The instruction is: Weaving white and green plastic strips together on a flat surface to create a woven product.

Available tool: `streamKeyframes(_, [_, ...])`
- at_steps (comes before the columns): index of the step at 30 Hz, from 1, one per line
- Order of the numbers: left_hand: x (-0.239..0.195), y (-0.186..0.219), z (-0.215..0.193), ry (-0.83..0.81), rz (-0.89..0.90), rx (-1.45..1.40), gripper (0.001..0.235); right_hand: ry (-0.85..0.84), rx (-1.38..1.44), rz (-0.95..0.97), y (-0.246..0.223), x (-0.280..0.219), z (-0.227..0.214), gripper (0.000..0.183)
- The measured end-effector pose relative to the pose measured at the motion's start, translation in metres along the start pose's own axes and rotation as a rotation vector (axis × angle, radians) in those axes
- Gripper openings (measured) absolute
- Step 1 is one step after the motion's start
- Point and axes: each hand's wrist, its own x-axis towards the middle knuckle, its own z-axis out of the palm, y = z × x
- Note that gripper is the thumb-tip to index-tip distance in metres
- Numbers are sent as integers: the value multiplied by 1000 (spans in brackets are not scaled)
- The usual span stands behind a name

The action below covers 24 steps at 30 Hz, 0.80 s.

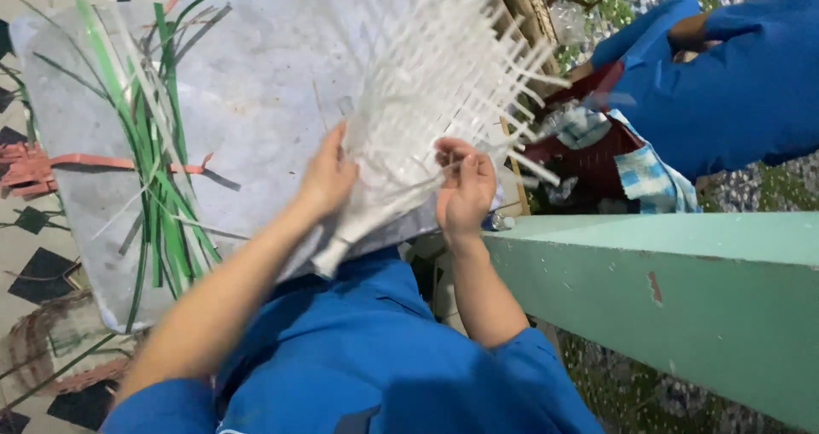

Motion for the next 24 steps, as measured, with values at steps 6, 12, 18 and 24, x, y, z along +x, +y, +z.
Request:
streamKeyframes(6, [3, 17, -142, -194, 143, 303, 64, -263, 212, -159, -54, -66, 34, 19])
streamKeyframes(12, [-40, 65, -200, -512, -376, 502, 71, -725, 302, -260, -128, -51, -3, 39])
streamKeyframes(18, [-39, 65, -197, -483, -463, 823, 64, -206, -390, 132, -90, 36, -46, 26])
streamKeyframes(24, [-25, 50, -184, -387, -229, 948, 67, -532, -1026, 571, 1, 52, -19, 18])
